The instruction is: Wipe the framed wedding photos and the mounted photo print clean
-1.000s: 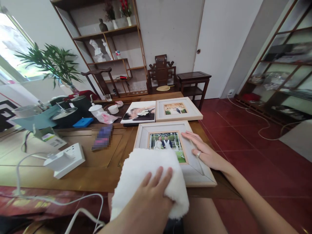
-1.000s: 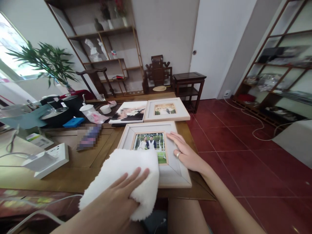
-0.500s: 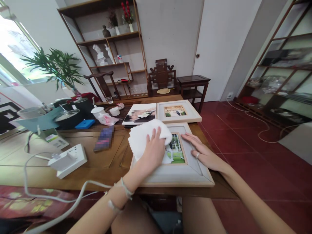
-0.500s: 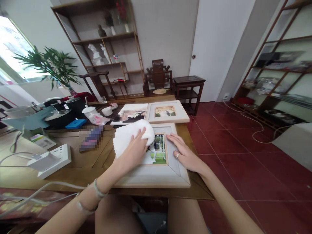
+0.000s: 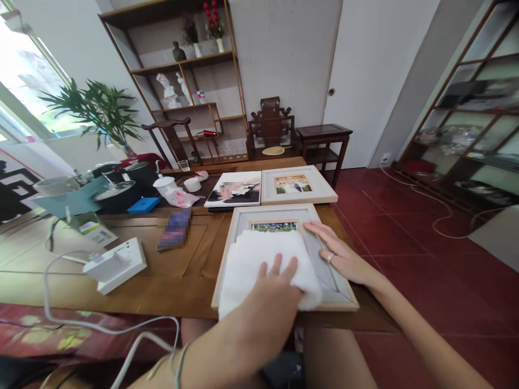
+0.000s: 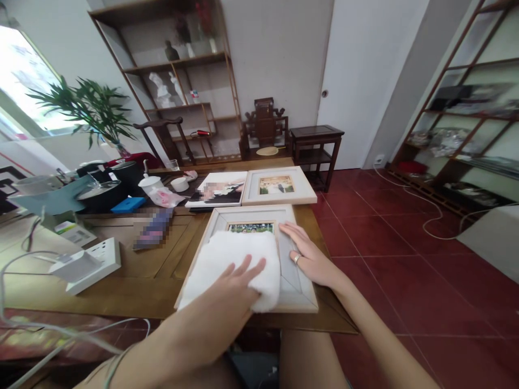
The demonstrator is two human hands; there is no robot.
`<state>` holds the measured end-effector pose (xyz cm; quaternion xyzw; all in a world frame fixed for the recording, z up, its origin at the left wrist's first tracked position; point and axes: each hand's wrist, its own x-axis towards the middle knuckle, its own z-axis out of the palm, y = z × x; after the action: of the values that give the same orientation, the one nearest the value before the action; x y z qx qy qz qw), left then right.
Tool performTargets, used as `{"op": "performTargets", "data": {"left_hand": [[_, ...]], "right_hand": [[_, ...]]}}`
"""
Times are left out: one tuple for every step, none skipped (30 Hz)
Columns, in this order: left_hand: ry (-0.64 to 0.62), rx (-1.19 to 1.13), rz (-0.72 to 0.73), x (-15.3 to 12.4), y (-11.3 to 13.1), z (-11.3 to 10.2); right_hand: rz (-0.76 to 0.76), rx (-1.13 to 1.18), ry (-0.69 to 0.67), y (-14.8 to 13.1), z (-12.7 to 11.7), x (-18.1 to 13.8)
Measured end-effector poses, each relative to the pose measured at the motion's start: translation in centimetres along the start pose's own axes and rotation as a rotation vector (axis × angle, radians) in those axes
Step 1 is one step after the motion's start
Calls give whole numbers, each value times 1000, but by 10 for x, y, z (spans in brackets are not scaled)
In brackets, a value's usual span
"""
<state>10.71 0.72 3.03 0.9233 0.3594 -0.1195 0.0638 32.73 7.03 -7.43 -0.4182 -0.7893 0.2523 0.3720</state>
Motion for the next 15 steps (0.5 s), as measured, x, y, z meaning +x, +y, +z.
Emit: {"op": "performTargets", "data": {"left_hand": [[-7, -12, -4, -7, 8, -1], [-18, -25, 0, -12, 14, -3], [-28, -35, 4, -15, 19, -4], [-39, -41, 13, -17, 23, -5], [-50, -41, 16, -17, 26, -6], [-55, -35, 9, -15, 27, -6], [-50, -24, -11, -12, 27, -5], [-38, -11, -30, -8, 25, -4], [-15, 6, -46, -2, 23, -3], [14, 25, -61, 4, 20, -2], [41, 42, -82, 11, 16, -1], [64, 53, -107, 19, 12, -1], [90, 61, -141, 28, 7, -1], [116, 67, -186, 36, 2, -2], [152, 76, -231, 45, -3, -2]], "right_hand": [[-1, 2, 2, 0, 0, 0], [-4, 3, 4, 0, 0, 0], [-8, 3, 5, 0, 1, 0], [-9, 1, 7, 0, 1, 0], [-10, -3, 10, 0, 1, 1], [-11, -6, 11, 0, 1, 1], [-11, -9, 13, 0, 1, 1], [-10, -10, 15, 0, 1, 1], [-8, -8, 17, 0, 1, 1], [-5, -4, 20, 0, 1, 1], [-3, 2, 23, 0, 1, 1], [-1, 8, 24, 0, 1, 2], [1, 13, 24, 0, 1, 2], [4, 16, 24, 0, 1, 2], [8, 17, 24, 0, 0, 3]]}}
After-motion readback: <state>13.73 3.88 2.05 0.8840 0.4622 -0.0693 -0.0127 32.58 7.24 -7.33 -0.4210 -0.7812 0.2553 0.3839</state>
